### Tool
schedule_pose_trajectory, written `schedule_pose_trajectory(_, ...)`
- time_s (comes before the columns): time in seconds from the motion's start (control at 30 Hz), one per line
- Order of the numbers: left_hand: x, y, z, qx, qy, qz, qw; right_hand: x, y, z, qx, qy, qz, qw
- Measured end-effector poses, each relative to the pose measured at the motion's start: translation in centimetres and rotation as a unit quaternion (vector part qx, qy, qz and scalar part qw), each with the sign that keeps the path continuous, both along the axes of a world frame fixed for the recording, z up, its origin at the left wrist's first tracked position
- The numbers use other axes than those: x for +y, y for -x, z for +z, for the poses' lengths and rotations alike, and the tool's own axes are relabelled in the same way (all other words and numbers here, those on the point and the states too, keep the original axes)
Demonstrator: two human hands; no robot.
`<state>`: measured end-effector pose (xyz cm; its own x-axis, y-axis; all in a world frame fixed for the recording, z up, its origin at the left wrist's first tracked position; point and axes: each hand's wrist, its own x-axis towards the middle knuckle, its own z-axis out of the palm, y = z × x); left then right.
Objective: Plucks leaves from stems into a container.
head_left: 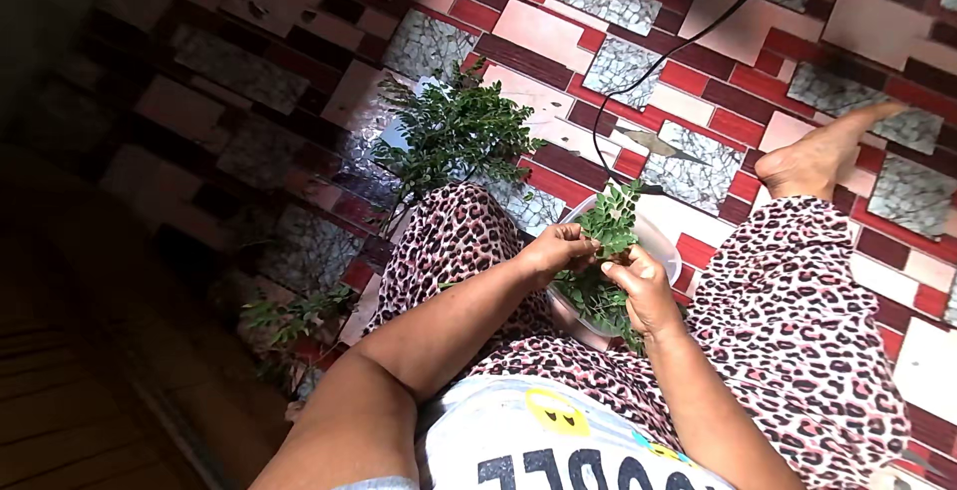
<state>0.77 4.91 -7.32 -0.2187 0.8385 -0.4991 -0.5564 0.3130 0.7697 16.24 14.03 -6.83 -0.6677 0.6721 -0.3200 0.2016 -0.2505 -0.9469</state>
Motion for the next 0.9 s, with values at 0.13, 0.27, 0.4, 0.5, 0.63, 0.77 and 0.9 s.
schedule_pose_trajectory(0.13, 0.0, 0.0, -0.1, 0.001, -0.002, -0.007, 1.0, 0.0, 0.2, -0.2, 0.027, 0.018, -0.027, 0.999)
schedule_pose_trajectory(0.27, 0.0, 0.0, -0.2, 0.008, -0.004, -0.019, 1.0, 0.0, 0.3, -0.6, 0.02, -0.003, -0.046, 0.999)
schedule_pose_trajectory(0.4, -0.1, 0.0, 0.0, 0.003, -0.006, -0.016, 1.0, 0.1, 0.2, -0.5, 0.02, -0.025, -0.035, 0.999)
schedule_pose_trajectory(0.5, -0.1, -0.1, 0.2, 0.006, -0.006, -0.007, 1.0, 0.2, 0.1, -0.3, 0.016, -0.042, -0.025, 0.999)
schedule_pose_trajectory(0.63, -0.2, -0.1, 0.1, 0.006, -0.012, -0.001, 1.0, 0.2, -0.3, 0.4, 0.001, -0.05, -0.01, 0.999)
schedule_pose_trajectory(0.77, -0.3, 0.1, 0.7, 0.017, 0.0, 0.008, 1.0, 0.6, -0.5, 0.6, -0.025, -0.032, 0.013, 0.999)
schedule_pose_trajectory(0.9, -0.3, 0.1, 0.6, 0.008, 0.002, 0.011, 1.0, 0.6, -0.4, 0.7, -0.021, 0.009, 0.023, 0.999)
